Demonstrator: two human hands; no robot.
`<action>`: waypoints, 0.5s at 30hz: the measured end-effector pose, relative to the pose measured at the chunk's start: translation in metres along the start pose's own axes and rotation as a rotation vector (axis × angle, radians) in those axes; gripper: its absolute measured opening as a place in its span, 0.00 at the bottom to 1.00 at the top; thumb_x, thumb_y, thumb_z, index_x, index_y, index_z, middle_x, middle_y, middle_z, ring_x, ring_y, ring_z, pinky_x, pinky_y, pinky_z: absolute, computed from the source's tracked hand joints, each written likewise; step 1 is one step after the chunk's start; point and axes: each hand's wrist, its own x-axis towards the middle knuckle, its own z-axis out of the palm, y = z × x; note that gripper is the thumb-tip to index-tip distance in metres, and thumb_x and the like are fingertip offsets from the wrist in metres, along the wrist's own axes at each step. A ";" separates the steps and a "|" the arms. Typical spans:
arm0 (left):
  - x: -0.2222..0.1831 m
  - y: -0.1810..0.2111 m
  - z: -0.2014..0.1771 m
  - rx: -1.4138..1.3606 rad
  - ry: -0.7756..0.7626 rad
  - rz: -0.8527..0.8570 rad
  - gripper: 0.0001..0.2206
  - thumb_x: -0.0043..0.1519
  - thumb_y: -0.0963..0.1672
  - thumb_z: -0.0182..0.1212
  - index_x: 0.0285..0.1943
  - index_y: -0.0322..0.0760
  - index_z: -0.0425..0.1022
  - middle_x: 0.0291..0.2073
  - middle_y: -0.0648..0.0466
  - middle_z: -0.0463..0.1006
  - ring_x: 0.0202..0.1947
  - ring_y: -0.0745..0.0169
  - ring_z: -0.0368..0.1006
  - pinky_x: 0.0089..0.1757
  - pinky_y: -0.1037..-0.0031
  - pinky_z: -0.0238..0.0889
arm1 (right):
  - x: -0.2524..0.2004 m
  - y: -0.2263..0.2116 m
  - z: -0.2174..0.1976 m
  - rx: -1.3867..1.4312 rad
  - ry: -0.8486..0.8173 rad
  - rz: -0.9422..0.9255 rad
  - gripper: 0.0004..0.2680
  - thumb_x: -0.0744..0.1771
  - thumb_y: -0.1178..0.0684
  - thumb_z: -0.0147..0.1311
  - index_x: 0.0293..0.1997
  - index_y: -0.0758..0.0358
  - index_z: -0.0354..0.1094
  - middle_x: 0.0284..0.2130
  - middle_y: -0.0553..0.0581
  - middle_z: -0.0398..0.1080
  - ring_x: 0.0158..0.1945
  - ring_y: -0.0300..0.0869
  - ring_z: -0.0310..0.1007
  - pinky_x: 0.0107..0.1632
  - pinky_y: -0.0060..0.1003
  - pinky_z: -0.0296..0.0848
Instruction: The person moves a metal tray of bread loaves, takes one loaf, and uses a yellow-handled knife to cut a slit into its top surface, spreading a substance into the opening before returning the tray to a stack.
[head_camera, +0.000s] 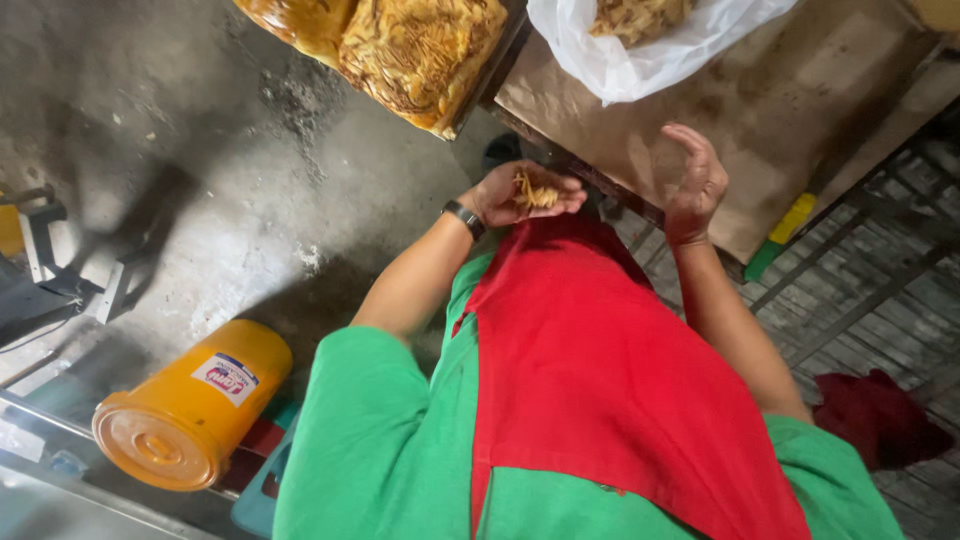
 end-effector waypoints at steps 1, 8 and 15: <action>-0.006 -0.001 0.022 -0.003 -0.029 0.060 0.25 0.72 0.46 0.34 0.66 0.14 0.66 0.62 0.31 0.72 0.60 0.37 0.74 0.58 0.59 0.70 | -0.002 -0.003 -0.003 0.045 0.024 0.012 0.19 0.76 0.45 0.34 0.54 0.74 0.72 0.55 0.65 0.72 0.63 0.51 0.70 0.70 0.45 0.65; 0.007 0.036 0.190 0.442 -0.185 0.626 0.24 0.74 0.46 0.37 0.65 0.16 0.71 0.53 0.38 0.79 0.47 0.50 0.77 0.51 0.64 0.72 | -0.006 -0.026 -0.021 -0.052 0.044 -0.060 0.19 0.75 0.47 0.34 0.52 0.73 0.73 0.53 0.63 0.74 0.62 0.50 0.72 0.68 0.43 0.67; 0.022 0.066 0.266 1.884 0.651 1.375 0.16 0.72 0.49 0.51 0.52 0.32 0.75 0.40 0.42 0.80 0.45 0.43 0.76 0.48 0.61 0.67 | 0.057 -0.032 -0.031 -0.053 0.259 0.076 0.14 0.74 0.56 0.46 0.70 0.64 0.61 0.68 0.62 0.60 0.67 0.49 0.65 0.66 0.44 0.69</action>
